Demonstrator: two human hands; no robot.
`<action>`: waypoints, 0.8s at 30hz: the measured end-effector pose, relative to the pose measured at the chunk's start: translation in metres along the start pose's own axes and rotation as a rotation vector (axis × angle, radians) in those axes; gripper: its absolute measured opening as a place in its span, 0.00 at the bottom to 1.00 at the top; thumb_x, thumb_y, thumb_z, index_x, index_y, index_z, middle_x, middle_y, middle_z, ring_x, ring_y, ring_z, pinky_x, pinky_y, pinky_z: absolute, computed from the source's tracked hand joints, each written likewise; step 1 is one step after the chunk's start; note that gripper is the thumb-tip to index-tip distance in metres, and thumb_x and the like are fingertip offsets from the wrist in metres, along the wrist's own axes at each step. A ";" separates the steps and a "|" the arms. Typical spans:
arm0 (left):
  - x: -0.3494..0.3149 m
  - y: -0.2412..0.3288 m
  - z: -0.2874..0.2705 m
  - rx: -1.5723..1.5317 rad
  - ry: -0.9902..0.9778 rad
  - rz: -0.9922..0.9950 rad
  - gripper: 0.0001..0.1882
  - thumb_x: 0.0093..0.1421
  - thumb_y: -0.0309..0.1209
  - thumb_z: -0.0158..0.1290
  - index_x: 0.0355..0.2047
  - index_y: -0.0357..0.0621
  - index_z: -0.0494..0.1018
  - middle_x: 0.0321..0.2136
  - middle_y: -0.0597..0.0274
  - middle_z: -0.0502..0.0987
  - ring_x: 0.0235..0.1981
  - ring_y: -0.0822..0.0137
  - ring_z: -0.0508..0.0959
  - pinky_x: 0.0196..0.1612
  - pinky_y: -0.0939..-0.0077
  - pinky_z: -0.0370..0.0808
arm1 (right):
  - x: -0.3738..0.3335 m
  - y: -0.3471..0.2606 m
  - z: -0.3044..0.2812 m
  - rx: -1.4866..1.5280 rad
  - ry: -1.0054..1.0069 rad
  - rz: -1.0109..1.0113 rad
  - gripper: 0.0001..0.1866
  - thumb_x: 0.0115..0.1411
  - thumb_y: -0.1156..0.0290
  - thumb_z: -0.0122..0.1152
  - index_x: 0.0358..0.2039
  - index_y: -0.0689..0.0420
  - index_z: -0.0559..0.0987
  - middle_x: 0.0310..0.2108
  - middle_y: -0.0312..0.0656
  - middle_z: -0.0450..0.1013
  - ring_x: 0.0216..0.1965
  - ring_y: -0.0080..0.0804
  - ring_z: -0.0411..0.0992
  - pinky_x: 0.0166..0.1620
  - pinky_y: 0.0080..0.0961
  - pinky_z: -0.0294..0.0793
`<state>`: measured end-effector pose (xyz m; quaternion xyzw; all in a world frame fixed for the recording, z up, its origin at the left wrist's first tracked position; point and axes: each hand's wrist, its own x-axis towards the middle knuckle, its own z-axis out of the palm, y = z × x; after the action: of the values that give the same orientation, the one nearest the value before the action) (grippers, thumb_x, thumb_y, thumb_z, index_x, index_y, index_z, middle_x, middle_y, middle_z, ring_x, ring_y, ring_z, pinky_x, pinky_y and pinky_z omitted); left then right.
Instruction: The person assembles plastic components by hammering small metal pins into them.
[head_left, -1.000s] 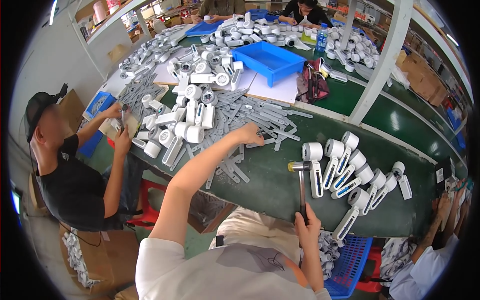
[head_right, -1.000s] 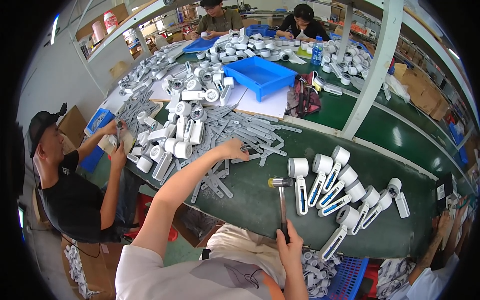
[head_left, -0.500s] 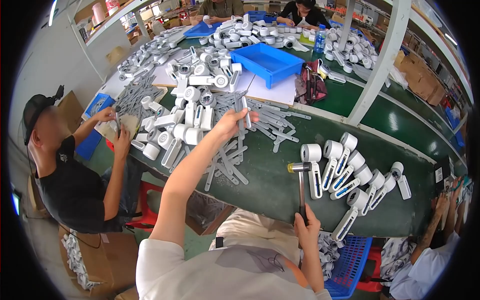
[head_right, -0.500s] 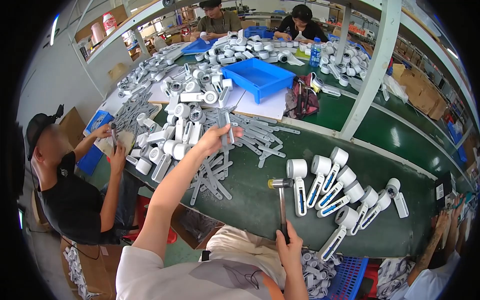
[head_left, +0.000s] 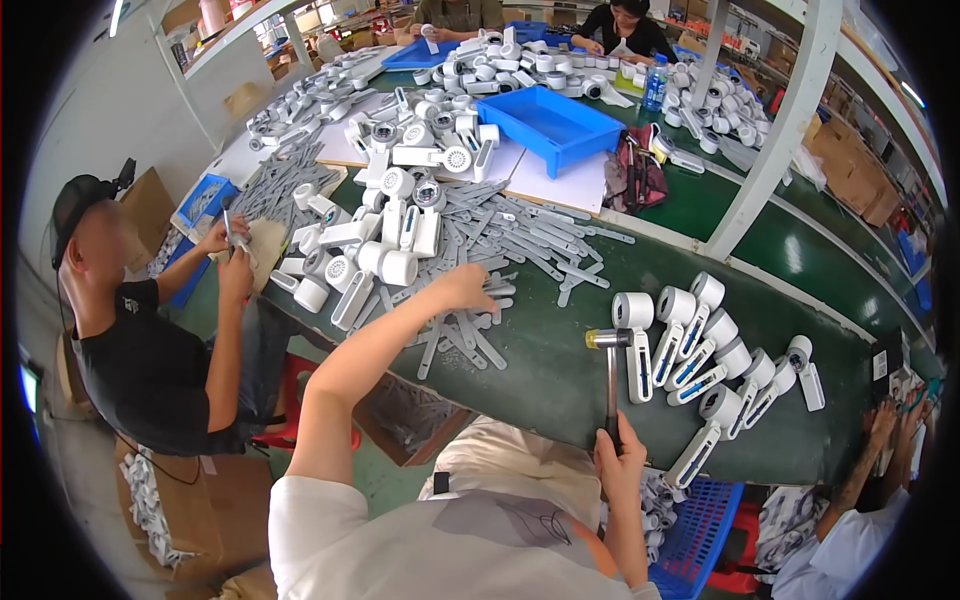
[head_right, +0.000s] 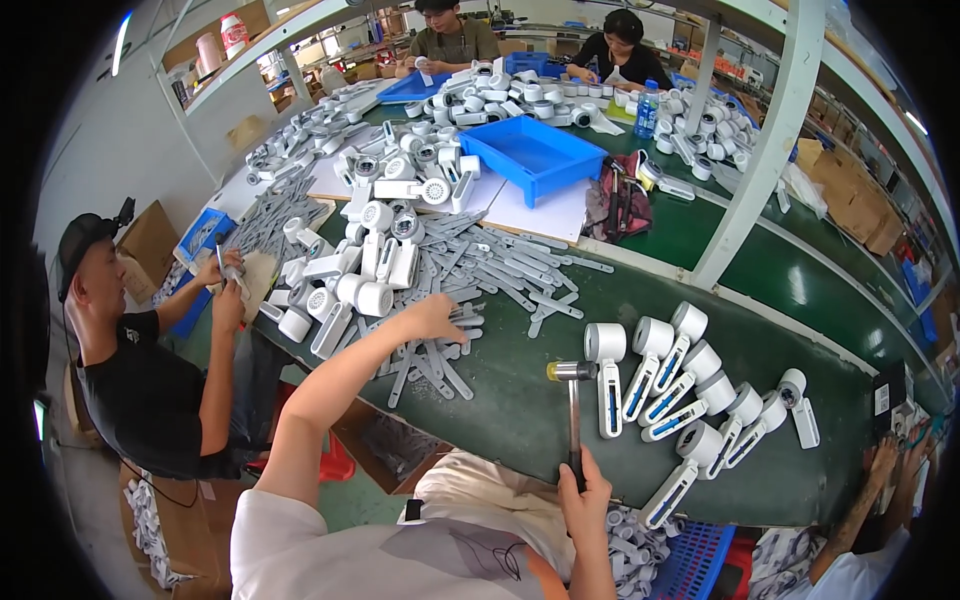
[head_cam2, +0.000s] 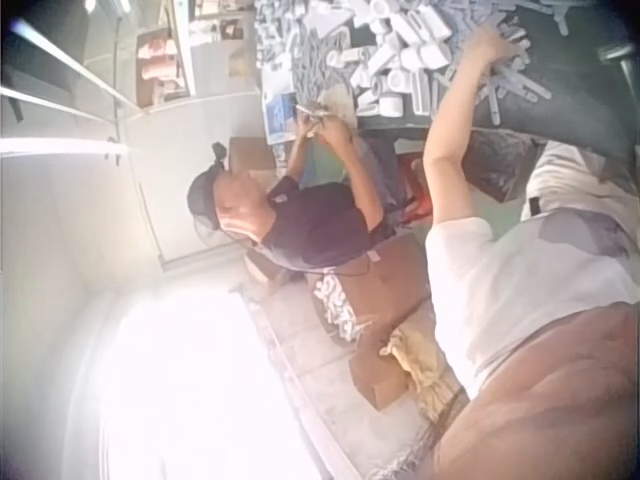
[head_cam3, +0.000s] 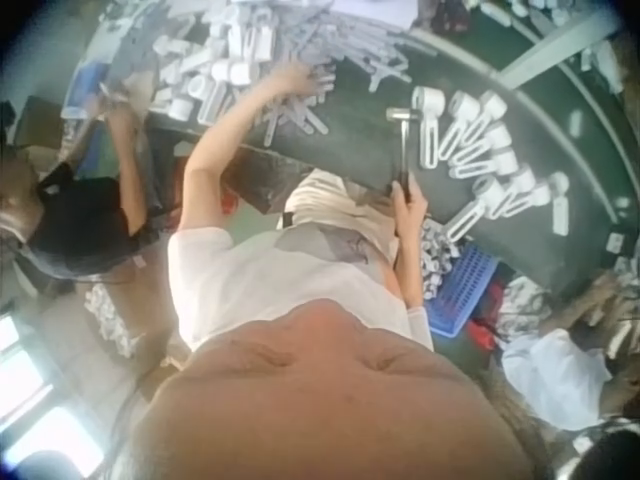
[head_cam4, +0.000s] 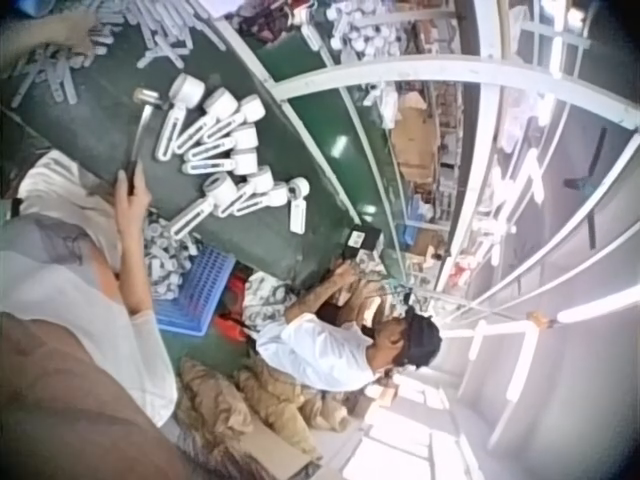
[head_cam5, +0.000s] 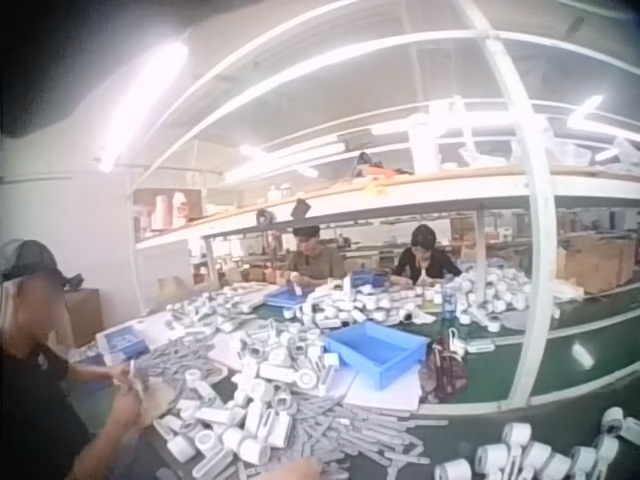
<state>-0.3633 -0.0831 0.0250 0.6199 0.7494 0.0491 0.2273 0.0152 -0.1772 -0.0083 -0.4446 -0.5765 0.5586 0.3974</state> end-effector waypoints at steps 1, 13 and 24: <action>0.004 0.000 -0.002 -0.065 0.038 -0.011 0.31 0.41 0.49 0.67 0.30 0.29 0.75 0.28 0.42 0.78 0.33 0.50 0.78 0.40 0.62 0.74 | 0.000 -0.001 0.000 -0.002 0.000 -0.001 0.22 0.59 0.80 0.54 0.55 0.65 0.70 0.17 0.29 0.66 0.15 0.14 0.60 0.18 0.13 0.58; 0.005 0.007 -0.019 -0.882 -0.065 0.018 0.16 0.52 0.38 0.61 0.29 0.38 0.72 0.18 0.67 0.69 0.17 0.79 0.65 0.17 0.80 0.56 | -0.002 -0.001 0.000 0.027 0.004 0.047 0.21 0.60 0.79 0.55 0.54 0.64 0.70 0.19 0.29 0.65 0.19 0.13 0.61 0.21 0.14 0.60; -0.043 -0.005 -0.038 0.023 -0.164 0.424 0.22 0.44 0.33 0.65 0.41 0.43 0.75 0.34 0.55 0.77 0.37 0.52 0.77 0.41 0.65 0.72 | -0.002 -0.001 -0.001 -0.002 0.017 0.044 0.20 0.59 0.80 0.54 0.53 0.64 0.71 0.19 0.28 0.66 0.18 0.13 0.62 0.21 0.13 0.59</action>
<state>-0.3779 -0.1170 0.0695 0.7681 0.5818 0.0368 0.2649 0.0166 -0.1788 -0.0076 -0.4623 -0.5635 0.5629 0.3896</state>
